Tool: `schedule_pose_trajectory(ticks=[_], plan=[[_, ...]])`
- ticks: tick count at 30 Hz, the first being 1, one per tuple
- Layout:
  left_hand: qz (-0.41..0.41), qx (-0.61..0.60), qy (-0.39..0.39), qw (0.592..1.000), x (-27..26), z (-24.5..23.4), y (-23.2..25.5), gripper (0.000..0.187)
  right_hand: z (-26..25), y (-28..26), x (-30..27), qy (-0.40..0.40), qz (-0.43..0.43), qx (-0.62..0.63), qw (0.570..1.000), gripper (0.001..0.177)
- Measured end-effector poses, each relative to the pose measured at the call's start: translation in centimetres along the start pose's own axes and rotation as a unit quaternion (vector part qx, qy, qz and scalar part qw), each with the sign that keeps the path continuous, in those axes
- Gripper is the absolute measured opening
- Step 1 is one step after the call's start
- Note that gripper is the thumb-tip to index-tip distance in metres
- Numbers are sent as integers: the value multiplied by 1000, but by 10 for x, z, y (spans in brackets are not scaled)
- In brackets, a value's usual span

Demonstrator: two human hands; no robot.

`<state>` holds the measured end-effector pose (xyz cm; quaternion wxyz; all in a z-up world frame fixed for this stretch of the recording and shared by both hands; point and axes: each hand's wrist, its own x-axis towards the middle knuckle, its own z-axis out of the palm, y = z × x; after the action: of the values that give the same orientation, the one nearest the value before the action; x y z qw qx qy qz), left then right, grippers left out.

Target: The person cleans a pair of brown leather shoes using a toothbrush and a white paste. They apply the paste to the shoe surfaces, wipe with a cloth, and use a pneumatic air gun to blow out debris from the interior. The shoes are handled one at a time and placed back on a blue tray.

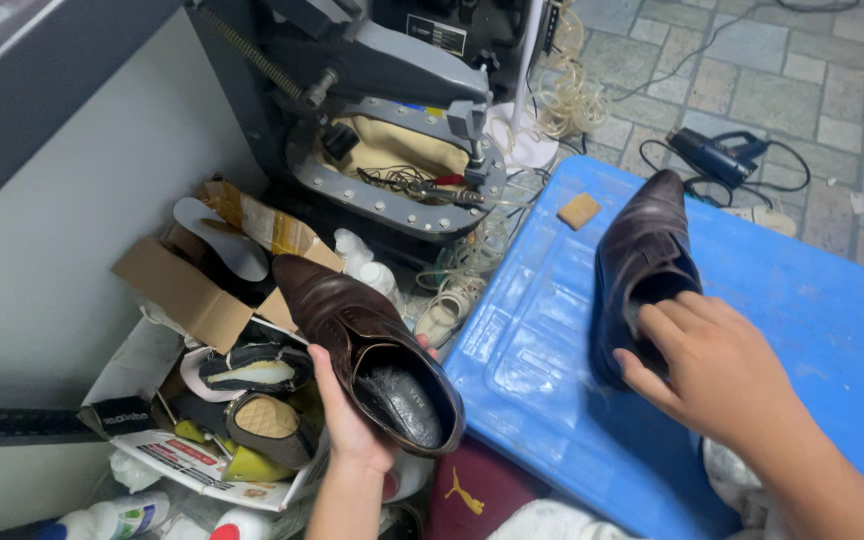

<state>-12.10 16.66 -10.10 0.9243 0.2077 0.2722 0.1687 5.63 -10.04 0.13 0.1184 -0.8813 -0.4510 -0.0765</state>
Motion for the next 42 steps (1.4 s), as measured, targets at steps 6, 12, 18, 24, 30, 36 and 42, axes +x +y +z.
schedule_pose_trajectory(ticks=[6, 12, 18, 24, 30, 36, 42], plan=[[45, -42, 10, 998, 12, -9, 8, 103, 35, -66, 49, 102, -22, 121, 987, 24], [46, -76, 23, 996, 6, -17, 13, 99, 192, -50, 199, 77, -31, 23, 996, 50], [62, -104, 22, 992, -3, -29, 12, 85, 270, -13, 251, -75, 62, -87, 991, 55], [81, -73, 47, 993, -5, -33, 6, 80, 282, -2, 263, -138, 113, -68, 982, 59], [89, -56, 51, 993, -10, -37, 8, 79, 268, -11, 263, -142, 94, 19, 985, 46], [124, -83, 116, 982, -8, -52, 12, 69, 233, -19, 250, -53, 143, 63, 986, 32], [150, -61, 95, 982, -15, -58, 21, 70, 232, -23, 235, 32, 71, 112, 991, 32]])
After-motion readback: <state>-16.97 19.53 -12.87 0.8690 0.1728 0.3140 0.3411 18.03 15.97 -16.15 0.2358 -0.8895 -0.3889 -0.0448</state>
